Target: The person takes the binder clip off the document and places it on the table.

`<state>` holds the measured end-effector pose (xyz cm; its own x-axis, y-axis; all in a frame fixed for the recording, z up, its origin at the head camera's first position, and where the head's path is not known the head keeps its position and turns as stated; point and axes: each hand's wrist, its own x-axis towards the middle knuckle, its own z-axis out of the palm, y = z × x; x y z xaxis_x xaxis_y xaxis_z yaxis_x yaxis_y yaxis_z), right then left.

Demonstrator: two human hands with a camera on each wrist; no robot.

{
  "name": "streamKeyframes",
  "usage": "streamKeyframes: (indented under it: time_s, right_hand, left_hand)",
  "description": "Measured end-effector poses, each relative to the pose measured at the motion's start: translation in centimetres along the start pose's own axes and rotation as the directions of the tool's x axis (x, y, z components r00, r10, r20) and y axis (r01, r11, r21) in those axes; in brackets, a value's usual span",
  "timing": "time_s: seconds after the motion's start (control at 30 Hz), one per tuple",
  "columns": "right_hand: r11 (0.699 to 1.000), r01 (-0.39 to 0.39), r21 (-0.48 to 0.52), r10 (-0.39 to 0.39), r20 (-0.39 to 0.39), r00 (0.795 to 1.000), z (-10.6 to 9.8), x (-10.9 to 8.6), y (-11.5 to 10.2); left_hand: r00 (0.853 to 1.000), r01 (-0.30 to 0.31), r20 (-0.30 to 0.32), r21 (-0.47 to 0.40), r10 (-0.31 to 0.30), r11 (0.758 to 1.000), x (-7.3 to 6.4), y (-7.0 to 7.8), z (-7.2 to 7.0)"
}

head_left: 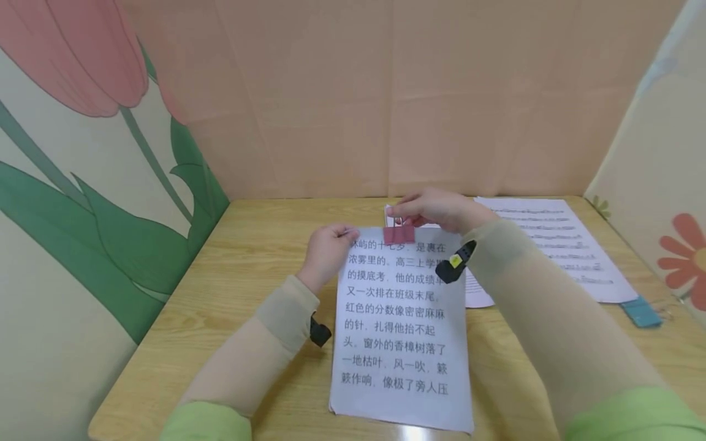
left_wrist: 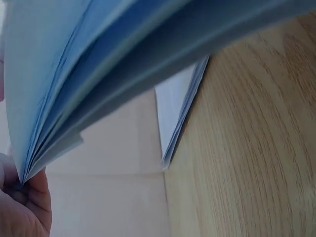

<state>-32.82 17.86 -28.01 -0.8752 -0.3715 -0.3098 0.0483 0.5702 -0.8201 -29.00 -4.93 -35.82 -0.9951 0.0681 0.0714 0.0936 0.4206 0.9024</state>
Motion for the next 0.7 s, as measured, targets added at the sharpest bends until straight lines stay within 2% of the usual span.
streamKeyframes:
  time_s: [0.13, 0.43, 0.7]
  right_hand:
    - [1.000, 0.006, 0.001, -0.006, 0.002, 1.000, -0.2, 0.1, -0.6]
    - [0.997, 0.073, -0.010, -0.073, -0.043, 0.996, 0.1, 0.1, -1.5]
    - [0.998, 0.058, 0.015, -0.057, -0.098, 0.994, 0.5, 0.2, -1.5]
  left_hand:
    - [1.000, 0.003, -0.022, -0.022, -0.003, 1.000, 0.0, 0.1, -0.1]
    - [0.997, -0.025, -0.069, -0.023, 0.023, 0.999, 0.3, 0.1, -0.5]
    - [0.995, -0.049, -0.085, -0.024, 0.047, 0.998, 0.3, 0.0, -0.5]
